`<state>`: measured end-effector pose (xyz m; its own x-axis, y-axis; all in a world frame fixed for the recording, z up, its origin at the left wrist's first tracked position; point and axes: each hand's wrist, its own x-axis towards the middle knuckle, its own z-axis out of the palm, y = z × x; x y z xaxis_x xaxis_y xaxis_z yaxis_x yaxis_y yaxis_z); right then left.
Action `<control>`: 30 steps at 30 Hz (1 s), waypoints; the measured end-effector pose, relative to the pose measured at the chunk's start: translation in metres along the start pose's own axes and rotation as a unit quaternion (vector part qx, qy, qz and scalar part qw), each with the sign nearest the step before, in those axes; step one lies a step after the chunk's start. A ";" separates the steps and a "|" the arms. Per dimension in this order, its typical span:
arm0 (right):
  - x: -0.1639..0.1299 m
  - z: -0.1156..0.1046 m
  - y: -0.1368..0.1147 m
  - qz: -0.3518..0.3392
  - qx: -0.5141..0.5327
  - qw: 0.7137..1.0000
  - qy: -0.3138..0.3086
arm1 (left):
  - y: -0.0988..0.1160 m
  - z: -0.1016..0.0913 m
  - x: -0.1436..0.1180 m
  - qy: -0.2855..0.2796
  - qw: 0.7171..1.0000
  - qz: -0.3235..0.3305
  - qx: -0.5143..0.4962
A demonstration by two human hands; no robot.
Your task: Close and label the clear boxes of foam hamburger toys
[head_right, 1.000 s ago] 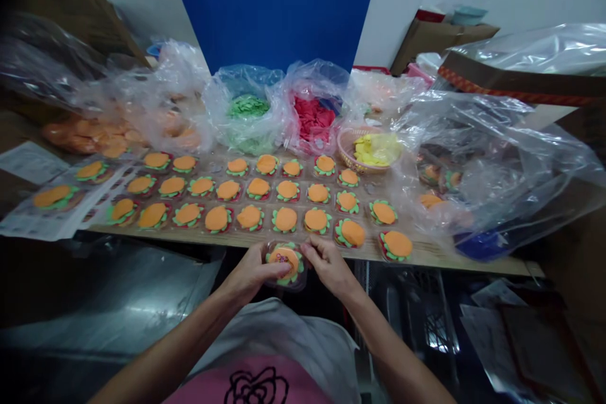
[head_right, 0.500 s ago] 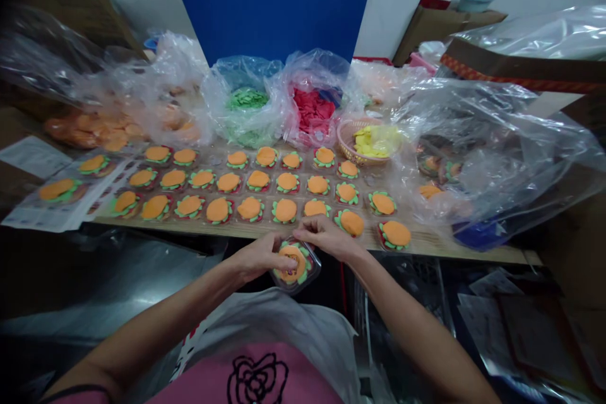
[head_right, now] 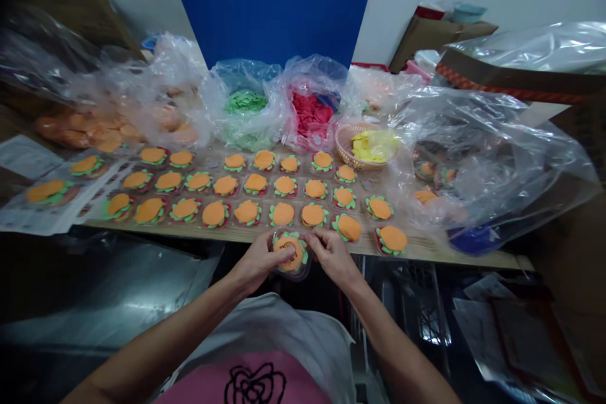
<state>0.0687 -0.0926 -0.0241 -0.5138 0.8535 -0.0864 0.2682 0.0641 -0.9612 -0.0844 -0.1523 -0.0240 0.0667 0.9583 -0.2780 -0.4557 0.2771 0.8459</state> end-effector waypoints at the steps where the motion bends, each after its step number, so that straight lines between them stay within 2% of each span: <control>1: 0.001 0.000 0.001 0.005 0.013 1.000 0.001 | 0.000 0.000 0.000 0.005 1.000 -0.002 -0.004; 6: -0.007 0.006 0.011 0.038 0.090 0.994 0.038 | 0.002 0.000 0.001 0.078 0.996 0.001 -0.044; 10: -0.020 0.018 0.013 0.024 0.042 0.998 0.030 | -0.002 0.002 0.004 0.115 0.991 0.024 -0.062; 13: -0.026 0.027 0.010 0.022 0.048 0.997 0.054 | -0.005 0.006 0.004 0.131 0.988 0.052 -0.062; 16: -0.026 0.030 0.011 0.016 0.068 0.996 0.064 | -0.006 0.009 0.002 0.135 0.987 0.067 -0.061; 19: -0.023 0.024 0.014 0.016 0.109 0.993 0.042 | -0.001 0.007 0.001 0.118 0.989 0.057 -0.072; 25: -0.010 -0.001 0.012 0.038 0.178 0.981 -0.069 | 0.011 0.000 0.007 0.040 0.989 -0.065 -0.123; 27: -0.008 -0.002 0.011 0.048 0.179 0.981 -0.049 | 0.011 0.001 0.010 0.045 0.988 -0.055 -0.140; 30: -0.010 0.011 0.010 0.057 0.178 0.982 0.009 | 0.007 0.005 0.012 0.091 0.982 -0.004 -0.163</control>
<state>0.0679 -0.1065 -0.0361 -0.4812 0.8542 -0.1968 0.0187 -0.2145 -0.9766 -0.0822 -0.1385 -0.0187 -0.0752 0.9198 -0.3852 -0.7180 0.2181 0.6610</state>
